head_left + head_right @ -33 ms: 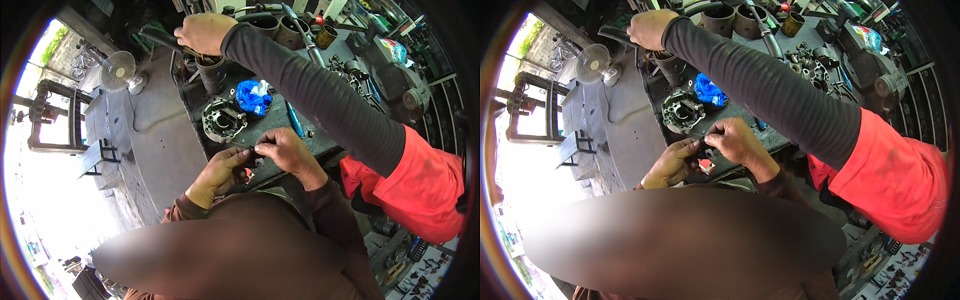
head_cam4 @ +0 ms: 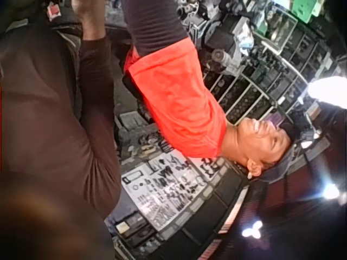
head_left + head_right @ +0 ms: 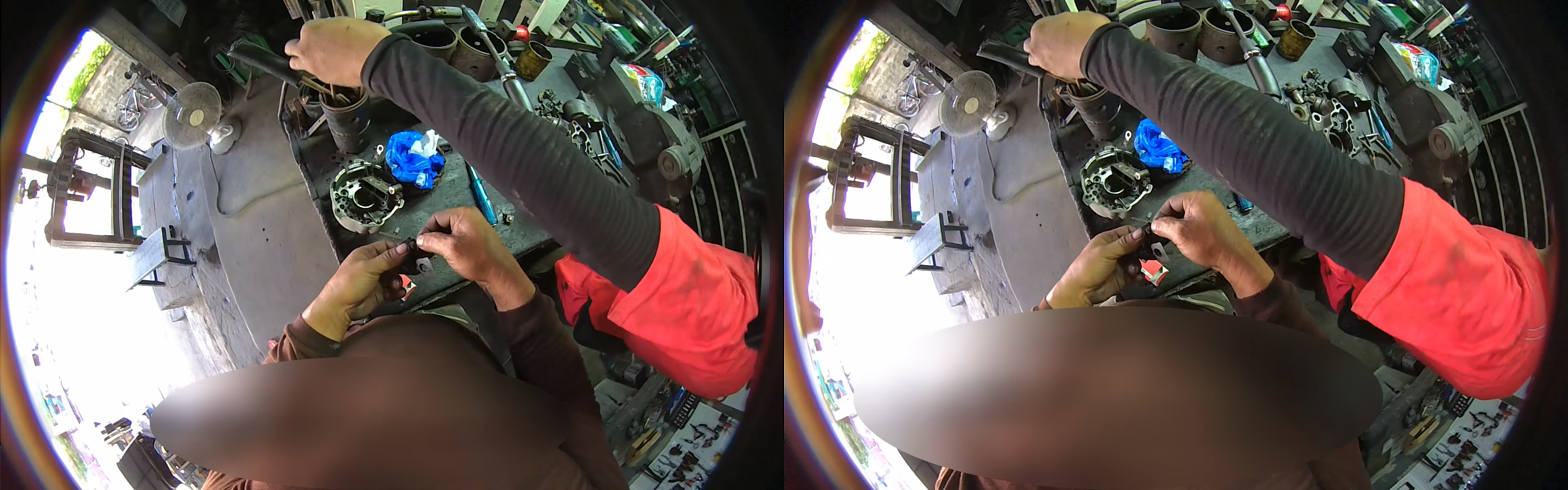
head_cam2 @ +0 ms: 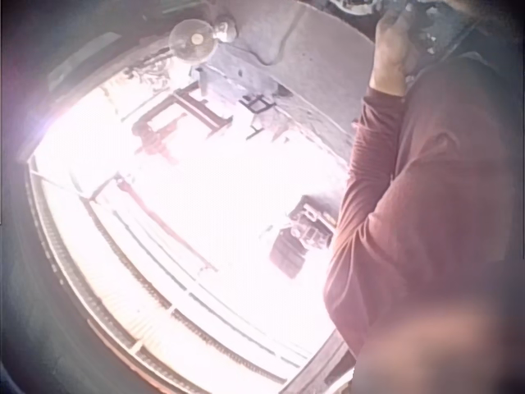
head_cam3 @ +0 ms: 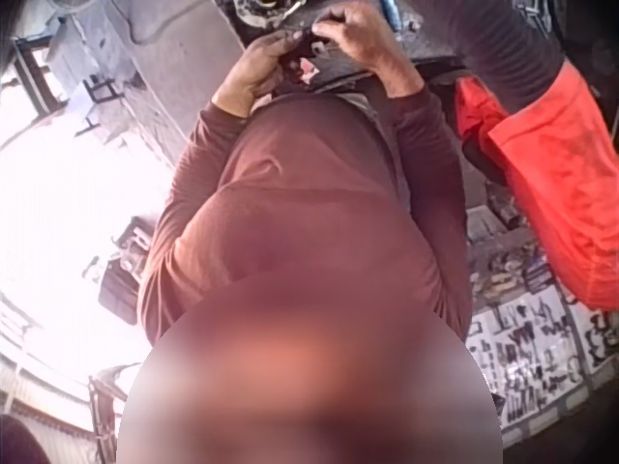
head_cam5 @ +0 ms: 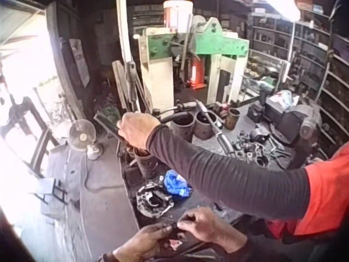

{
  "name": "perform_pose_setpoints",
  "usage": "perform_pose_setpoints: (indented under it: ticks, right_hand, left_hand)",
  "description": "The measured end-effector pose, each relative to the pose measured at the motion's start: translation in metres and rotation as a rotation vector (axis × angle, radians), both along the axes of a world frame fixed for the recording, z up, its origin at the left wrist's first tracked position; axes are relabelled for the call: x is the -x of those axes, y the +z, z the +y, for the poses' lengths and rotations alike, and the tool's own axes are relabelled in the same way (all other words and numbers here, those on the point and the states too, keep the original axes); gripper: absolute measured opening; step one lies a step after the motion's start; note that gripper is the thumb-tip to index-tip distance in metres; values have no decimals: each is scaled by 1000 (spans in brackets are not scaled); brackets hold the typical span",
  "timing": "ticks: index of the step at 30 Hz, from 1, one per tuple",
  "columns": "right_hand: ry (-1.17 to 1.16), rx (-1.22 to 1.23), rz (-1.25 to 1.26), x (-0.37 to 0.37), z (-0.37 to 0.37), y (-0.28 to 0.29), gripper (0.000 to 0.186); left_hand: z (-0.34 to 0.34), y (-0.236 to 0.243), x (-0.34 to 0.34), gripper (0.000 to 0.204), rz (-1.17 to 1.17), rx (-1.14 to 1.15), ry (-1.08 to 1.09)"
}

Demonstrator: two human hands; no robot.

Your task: The person manipulates small mechanical components on a workbench, using a screwdriver and a blowtorch to adjust and heat parts. They repeatedly handle the components, turning them over and applying heat while another person works nearby.

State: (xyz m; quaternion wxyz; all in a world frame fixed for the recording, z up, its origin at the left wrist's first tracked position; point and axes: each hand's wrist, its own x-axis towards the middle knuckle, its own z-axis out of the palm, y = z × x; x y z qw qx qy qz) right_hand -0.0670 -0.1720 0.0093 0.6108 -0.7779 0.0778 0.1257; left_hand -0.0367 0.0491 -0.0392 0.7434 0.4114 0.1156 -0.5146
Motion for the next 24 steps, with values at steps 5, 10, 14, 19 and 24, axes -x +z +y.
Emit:
perform_pose_setpoints:
  ticks: [5,10,14,19,24]
  right_hand:
    - [8,120,-63,-7,1,1,22]
    - [-31,191,-224,-3,9,3,19]
    - [-63,201,-234,0,12,5,18]
    - [-114,262,-233,4,14,9,13]
    - [-196,274,-137,5,20,11,13]
  left_hand:
    - [2,0,-9,27,6,26,-8]
    - [0,0,-7,27,-1,1,95]
    - [-4,0,-5,32,-143,6,176]
    - [-9,2,-6,46,-174,41,244]
    - [-11,1,-7,51,-261,16,282]
